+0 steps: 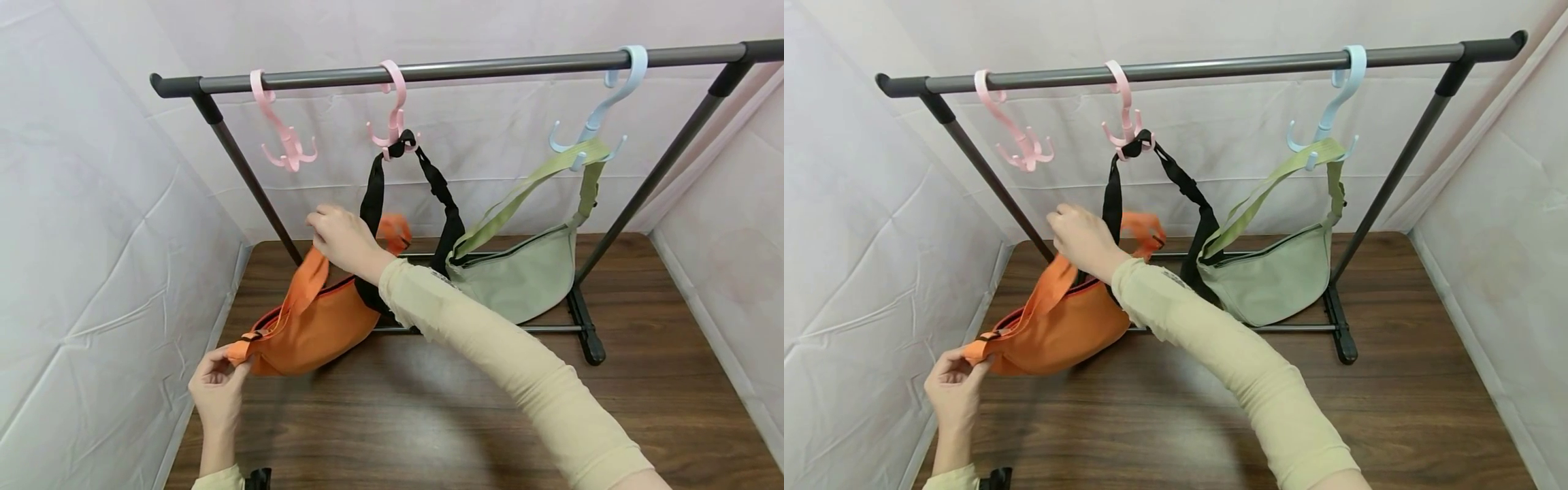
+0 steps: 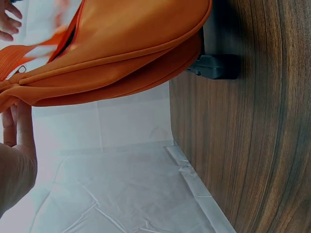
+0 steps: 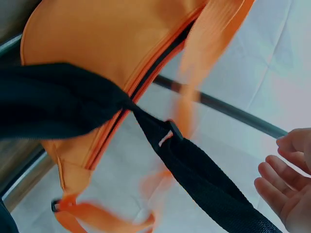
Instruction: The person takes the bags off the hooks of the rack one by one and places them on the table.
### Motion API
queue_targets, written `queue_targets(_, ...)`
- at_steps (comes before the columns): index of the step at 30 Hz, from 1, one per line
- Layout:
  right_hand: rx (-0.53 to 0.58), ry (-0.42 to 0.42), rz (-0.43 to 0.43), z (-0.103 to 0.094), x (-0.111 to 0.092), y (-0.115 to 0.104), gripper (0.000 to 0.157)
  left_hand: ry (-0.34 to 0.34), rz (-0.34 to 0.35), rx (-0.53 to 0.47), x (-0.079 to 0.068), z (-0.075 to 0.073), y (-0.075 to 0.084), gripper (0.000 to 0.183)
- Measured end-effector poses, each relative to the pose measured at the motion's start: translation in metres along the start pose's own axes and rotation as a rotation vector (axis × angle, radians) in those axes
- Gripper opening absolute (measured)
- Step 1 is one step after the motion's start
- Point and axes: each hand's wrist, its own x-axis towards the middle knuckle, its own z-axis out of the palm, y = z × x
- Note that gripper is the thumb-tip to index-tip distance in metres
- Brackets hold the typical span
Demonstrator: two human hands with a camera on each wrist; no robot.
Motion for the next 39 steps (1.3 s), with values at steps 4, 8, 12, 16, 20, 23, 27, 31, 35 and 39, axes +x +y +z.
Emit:
queue_targets(4, 0.099, 0.010, -0.025, 0.002, -0.012, 0.001, 0.023, 0.009, 0.010, -0.042, 0.001, -0.001, -0.002, 0.040)
queue_targets(8, 0.205, 0.031, -0.016, 0.005, -0.030, 0.005, 0.022, 0.003, 0.017, -0.079, 0.002, -0.003, -0.003, 0.039)
queue_targets(12, 0.307, 0.060, 0.010, 0.012, -0.055, 0.011, 0.021, 0.009, 0.011, -0.115, 0.005, -0.004, -0.003, 0.036)
queue_targets(16, 0.396, 0.111, 0.034, 0.026, -0.081, 0.023, 0.020, 0.029, 0.008, -0.109, 0.009, -0.002, 0.000, 0.036)
queue_targets(20, 0.508, 0.143, 0.069, 0.041, -0.102, 0.037, 0.019, 0.041, 0.021, -0.103, 0.013, 0.000, 0.005, 0.034)
queue_targets(23, 0.623, 0.149, 0.130, 0.051, -0.116, 0.044, 0.020, 0.061, 0.021, -0.081, 0.016, 0.001, 0.010, 0.035)
queue_targets(27, 0.752, 0.163, 0.206, 0.067, -0.134, 0.046, 0.018, 0.093, 0.013, -0.092, 0.019, 0.001, 0.018, 0.034)
queue_targets(31, 0.820, 0.158, 0.261, 0.087, -0.150, 0.042, 0.014, 0.116, 0.014, -0.108, 0.022, -0.001, 0.025, 0.033)
queue_targets(35, 0.836, 0.149, 0.298, 0.095, -0.162, 0.030, 0.011, 0.115, 0.030, -0.109, 0.023, -0.003, 0.032, 0.034)
queue_targets(39, 0.902, 0.127, 0.323, 0.103, -0.167, 0.020, 0.013, 0.108, 0.044, -0.133, 0.024, -0.005, 0.043, 0.033)
